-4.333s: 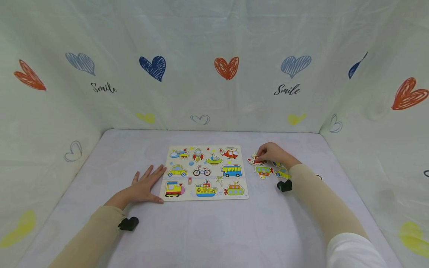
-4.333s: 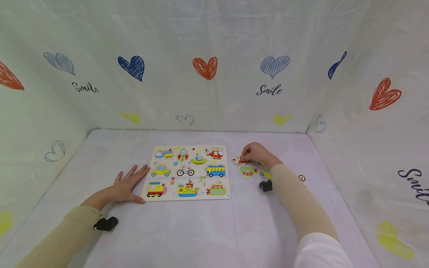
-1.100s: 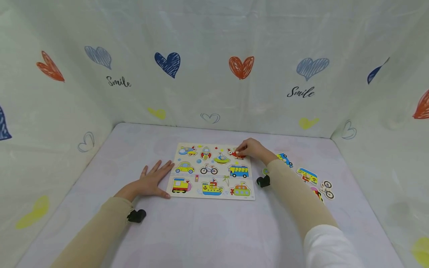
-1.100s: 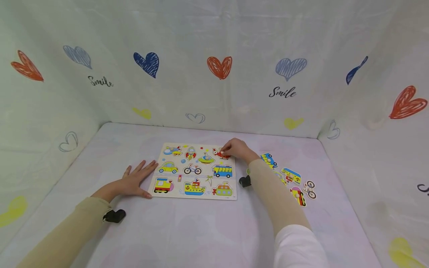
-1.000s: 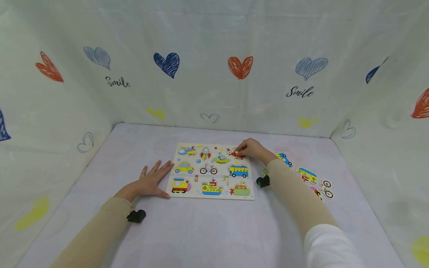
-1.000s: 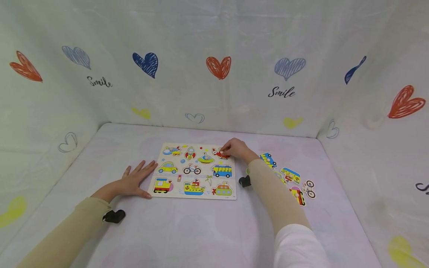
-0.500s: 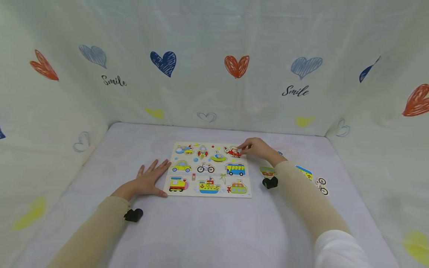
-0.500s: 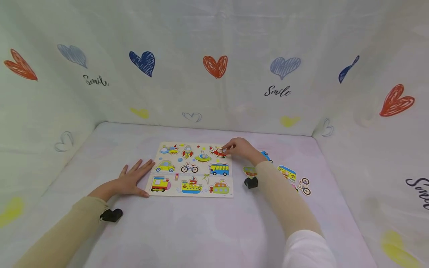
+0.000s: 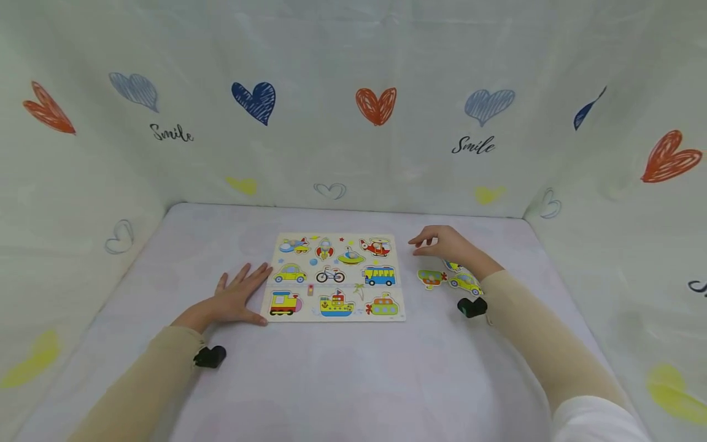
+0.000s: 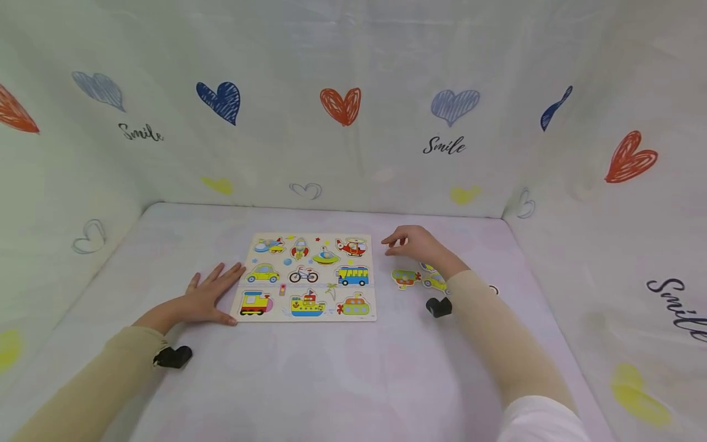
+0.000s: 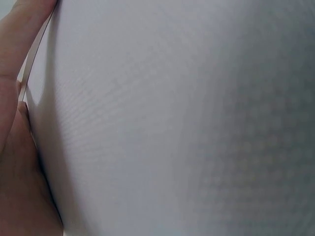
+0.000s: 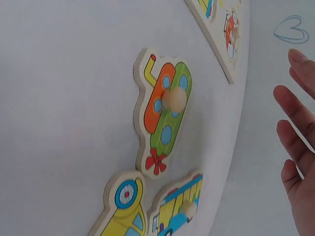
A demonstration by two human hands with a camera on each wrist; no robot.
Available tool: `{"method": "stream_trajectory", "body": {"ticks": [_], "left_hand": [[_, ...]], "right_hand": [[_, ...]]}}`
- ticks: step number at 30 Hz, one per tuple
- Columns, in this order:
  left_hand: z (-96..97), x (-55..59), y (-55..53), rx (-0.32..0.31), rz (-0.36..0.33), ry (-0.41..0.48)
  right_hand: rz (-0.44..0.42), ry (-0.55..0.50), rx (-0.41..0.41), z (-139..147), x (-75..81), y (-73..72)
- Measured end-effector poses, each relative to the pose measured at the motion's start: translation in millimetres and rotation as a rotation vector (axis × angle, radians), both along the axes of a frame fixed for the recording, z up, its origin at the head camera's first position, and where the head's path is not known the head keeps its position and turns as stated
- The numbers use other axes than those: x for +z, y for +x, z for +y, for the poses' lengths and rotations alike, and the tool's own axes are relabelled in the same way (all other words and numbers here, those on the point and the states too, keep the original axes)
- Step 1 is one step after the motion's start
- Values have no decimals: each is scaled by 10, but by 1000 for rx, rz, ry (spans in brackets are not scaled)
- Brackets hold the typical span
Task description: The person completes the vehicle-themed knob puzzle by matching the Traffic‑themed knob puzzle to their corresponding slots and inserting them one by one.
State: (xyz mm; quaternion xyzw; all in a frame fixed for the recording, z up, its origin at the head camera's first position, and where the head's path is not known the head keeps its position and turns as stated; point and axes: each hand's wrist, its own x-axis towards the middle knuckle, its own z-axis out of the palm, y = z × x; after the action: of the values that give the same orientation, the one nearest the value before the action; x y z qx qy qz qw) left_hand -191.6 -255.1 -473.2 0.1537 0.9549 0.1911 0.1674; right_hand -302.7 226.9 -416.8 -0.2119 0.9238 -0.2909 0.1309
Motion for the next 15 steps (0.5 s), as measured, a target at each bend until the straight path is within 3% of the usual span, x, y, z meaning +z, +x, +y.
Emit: {"method": "stream_trajectory", "body": {"ticks": [10,15], "left_hand": [[-16,13,7,3,-1,0],[-11,-2,0,3,4,3]], "right_hand": [[35,-39,-24,424,33,236],[17,10,-47,616,-30,361]]}}
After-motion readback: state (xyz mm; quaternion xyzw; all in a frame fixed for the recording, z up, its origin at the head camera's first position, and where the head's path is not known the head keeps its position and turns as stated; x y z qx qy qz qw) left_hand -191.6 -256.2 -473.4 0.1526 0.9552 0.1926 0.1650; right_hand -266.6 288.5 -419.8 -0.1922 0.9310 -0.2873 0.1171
